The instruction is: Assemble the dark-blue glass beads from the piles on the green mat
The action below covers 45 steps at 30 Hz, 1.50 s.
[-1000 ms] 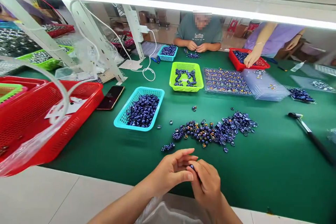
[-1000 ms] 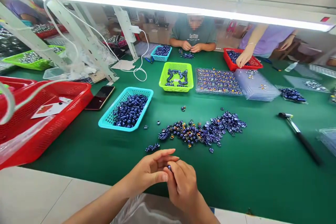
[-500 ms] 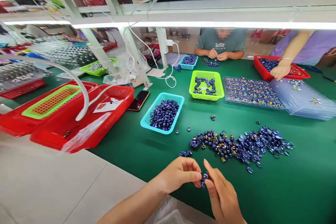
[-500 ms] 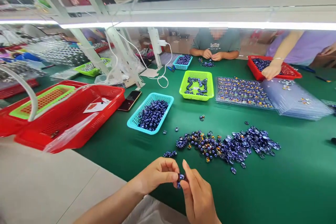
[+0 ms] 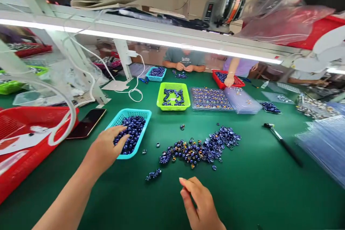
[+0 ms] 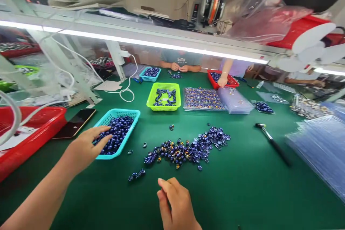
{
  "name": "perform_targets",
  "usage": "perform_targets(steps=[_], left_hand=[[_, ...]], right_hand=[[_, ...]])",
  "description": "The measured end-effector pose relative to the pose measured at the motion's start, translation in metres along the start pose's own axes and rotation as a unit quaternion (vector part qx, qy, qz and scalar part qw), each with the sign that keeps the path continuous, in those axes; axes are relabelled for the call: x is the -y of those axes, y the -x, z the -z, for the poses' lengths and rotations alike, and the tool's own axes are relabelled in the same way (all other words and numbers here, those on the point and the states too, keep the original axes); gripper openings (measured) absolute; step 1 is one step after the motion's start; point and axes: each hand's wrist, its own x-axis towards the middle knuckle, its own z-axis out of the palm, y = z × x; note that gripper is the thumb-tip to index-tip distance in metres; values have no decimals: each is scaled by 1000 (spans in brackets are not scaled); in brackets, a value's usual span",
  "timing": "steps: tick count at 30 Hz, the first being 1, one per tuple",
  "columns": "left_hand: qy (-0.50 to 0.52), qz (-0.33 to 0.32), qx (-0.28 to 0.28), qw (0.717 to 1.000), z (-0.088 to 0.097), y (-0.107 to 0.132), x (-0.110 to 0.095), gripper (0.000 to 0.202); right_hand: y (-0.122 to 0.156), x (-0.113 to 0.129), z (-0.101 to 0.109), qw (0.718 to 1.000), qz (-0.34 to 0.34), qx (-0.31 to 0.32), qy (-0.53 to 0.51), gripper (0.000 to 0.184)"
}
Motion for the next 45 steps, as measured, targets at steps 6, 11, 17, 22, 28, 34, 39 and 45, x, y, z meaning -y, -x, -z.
perform_targets(steps=[6, 11, 17, 22, 28, 34, 39, 45], left_hand=[[-14, -75, 33, 997, -27, 23, 5, 57], [36, -176, 2, 984, -37, 63, -18, 49], [-21, -268, 136, 953, -61, 107, -33, 66], [-40, -259, 114, 958, -83, 112, -35, 86], [-47, -253, 80, 963, -114, 111, -38, 89], [-46, -255, 50, 965, -130, 109, -30, 88], [-39, -251, 75, 964, -126, 108, -32, 84], [-13, -247, 89, 965, -124, 107, -35, 82]], right_hand=[[14, -30, 40, 997, -56, -10, 52, 23], [21, -56, 65, 981, -110, -19, 159, 22], [19, -94, 86, 957, -168, 9, 236, 26], [-12, -144, 113, 952, -169, -2, 255, 33], [-49, -159, 97, 967, -83, 76, 229, 31], [-62, -162, 59, 967, -44, 120, 222, 29], [-62, -171, 52, 968, -49, 127, 211, 26], [-46, -166, 59, 969, -41, 138, 203, 25]])
